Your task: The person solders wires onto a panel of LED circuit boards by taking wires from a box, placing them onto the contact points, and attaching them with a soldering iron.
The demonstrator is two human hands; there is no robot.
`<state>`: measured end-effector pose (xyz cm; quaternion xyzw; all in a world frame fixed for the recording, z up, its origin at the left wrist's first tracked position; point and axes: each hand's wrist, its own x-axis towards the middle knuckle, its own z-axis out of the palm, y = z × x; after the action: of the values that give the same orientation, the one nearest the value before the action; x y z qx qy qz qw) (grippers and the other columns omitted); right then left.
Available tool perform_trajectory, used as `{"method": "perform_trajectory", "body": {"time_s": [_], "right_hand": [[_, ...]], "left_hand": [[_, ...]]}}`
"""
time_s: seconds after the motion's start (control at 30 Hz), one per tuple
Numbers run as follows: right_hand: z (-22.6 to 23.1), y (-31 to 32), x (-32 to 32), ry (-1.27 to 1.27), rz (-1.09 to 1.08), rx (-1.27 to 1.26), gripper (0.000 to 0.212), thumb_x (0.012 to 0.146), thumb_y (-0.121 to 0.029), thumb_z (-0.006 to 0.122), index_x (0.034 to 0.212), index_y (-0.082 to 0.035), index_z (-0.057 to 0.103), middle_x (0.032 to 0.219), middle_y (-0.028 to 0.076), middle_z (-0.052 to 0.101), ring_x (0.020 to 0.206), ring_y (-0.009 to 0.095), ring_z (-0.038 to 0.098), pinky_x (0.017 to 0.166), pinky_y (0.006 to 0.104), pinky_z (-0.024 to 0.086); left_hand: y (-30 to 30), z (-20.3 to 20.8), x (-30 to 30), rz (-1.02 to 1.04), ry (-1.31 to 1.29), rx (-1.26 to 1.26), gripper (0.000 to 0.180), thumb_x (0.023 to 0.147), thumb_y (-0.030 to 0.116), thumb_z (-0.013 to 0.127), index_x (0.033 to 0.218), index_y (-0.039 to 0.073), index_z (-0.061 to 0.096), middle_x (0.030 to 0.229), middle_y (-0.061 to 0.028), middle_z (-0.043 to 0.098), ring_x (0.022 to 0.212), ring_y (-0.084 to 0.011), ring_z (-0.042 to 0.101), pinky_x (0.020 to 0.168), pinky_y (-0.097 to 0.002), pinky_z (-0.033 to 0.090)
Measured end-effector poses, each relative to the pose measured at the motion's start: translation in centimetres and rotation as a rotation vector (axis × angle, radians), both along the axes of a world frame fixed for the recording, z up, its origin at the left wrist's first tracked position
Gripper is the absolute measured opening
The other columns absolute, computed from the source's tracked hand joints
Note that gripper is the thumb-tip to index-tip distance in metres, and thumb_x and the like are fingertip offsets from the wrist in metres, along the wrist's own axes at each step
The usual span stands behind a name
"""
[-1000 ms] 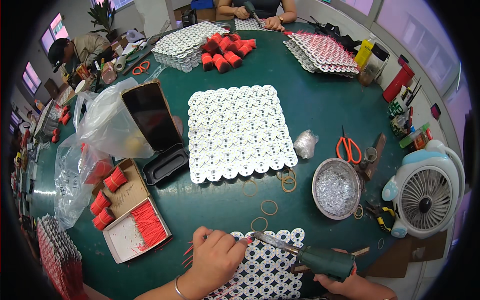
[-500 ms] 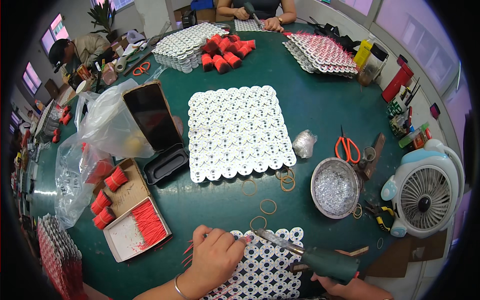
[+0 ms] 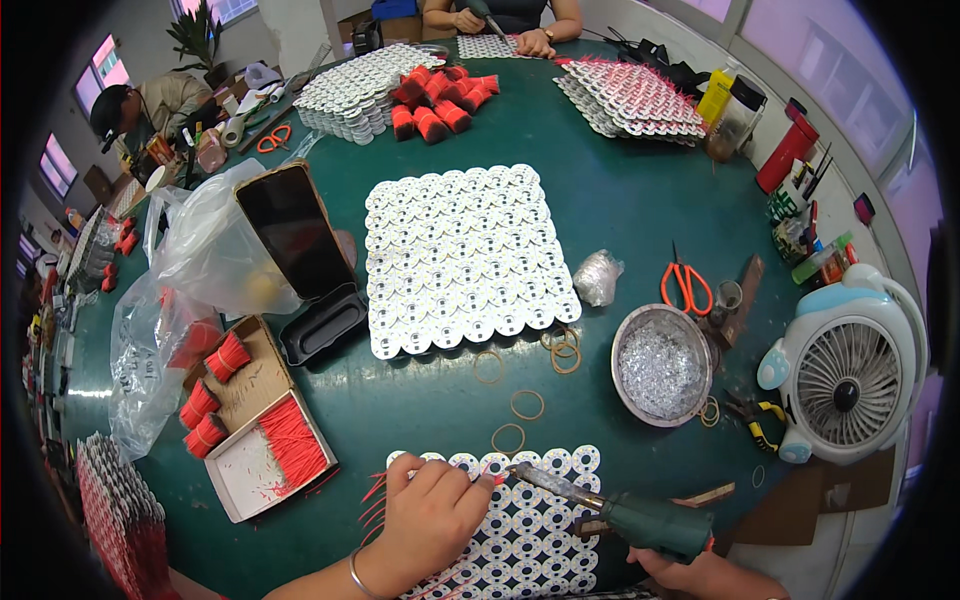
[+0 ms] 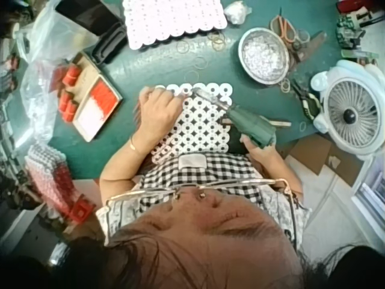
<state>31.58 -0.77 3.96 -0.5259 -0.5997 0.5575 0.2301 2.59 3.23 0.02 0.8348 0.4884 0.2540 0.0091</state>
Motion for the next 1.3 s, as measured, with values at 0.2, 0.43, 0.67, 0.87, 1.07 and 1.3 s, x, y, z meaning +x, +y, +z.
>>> {"method": "perform_trajectory", "body": {"time_s": [0.2,0.43,0.67,0.87,1.07,1.3], "right_hand": [[-0.2,-0.2,0.1,-0.026,0.026,0.015,0.033,0.08,-0.007,0.062,0.111,0.001,0.058,0.078,0.005,0.063,0.066,0.013,0.063,0.063,0.0274,0.051],[-0.6,0.0,-0.2,-0.028,0.03,0.02,0.032,0.079,-0.004,0.062,0.11,0.001,0.058,0.079,0.006,0.063,0.067,0.013,0.065,0.062,0.0273,0.051],[-1.3,-0.5,-0.6,-0.105,0.058,0.472,0.039,0.08,-0.016,0.069,0.111,0.005,0.057,0.1,0.017,0.066,0.093,0.026,0.064,0.079,0.0352,0.051],[1.3,0.8,-3.1,0.07,-0.003,0.534,0.036,0.083,-0.019,0.067,0.109,0.004,0.058,0.096,0.015,0.066,0.078,0.023,0.065,0.069,0.0323,0.052],[-0.3,-0.8,-1.0,-0.017,0.058,0.438,0.032,0.083,-0.019,0.066,0.106,0.004,0.06,0.096,0.015,0.066,0.076,0.021,0.065,0.067,0.0322,0.052],[-3.2,-2.8,0.7,-0.145,0.143,0.602,0.03,0.084,-0.019,0.066,0.104,0.003,0.062,0.097,0.014,0.066,0.077,0.02,0.066,0.067,0.032,0.052]], "left_hand": [[-0.1,-0.3,0.1,-0.001,-0.009,0.003,0.016,0.062,0.009,0.071,0.076,0.012,0.064,0.062,0.0018,0.044,0.065,-0.0161,0.05,0.07,-0.0371,0.033],[-0.1,-0.3,0.3,0.017,-0.015,-0.01,0.016,0.063,0.008,0.071,0.077,0.01,0.063,0.062,0.0008,0.044,0.063,-0.0169,0.048,0.067,-0.0364,0.033],[0.1,-0.1,0.4,0.015,0.002,-0.026,0.016,0.063,0.007,0.07,0.077,0.009,0.062,0.062,-0.0002,0.044,0.063,-0.018,0.048,0.067,-0.0365,0.033],[-0.2,0.1,0.4,0.041,0.029,-0.049,0.017,0.065,0.008,0.07,0.08,0.01,0.063,0.065,-0.0005,0.046,0.067,-0.0184,0.049,0.069,-0.0369,0.034],[-1.1,0.8,0.0,0.152,-0.145,-0.098,0.019,0.065,0.011,0.074,0.082,0.013,0.066,0.073,0.0014,0.054,0.075,-0.0177,0.052,0.075,-0.0376,0.034],[-3.4,1.0,1.0,0.187,0.008,-0.083,0.019,0.062,0.012,0.074,0.079,0.018,0.068,0.067,0.0046,0.049,0.07,-0.0151,0.05,0.077,-0.0388,0.031]]}}
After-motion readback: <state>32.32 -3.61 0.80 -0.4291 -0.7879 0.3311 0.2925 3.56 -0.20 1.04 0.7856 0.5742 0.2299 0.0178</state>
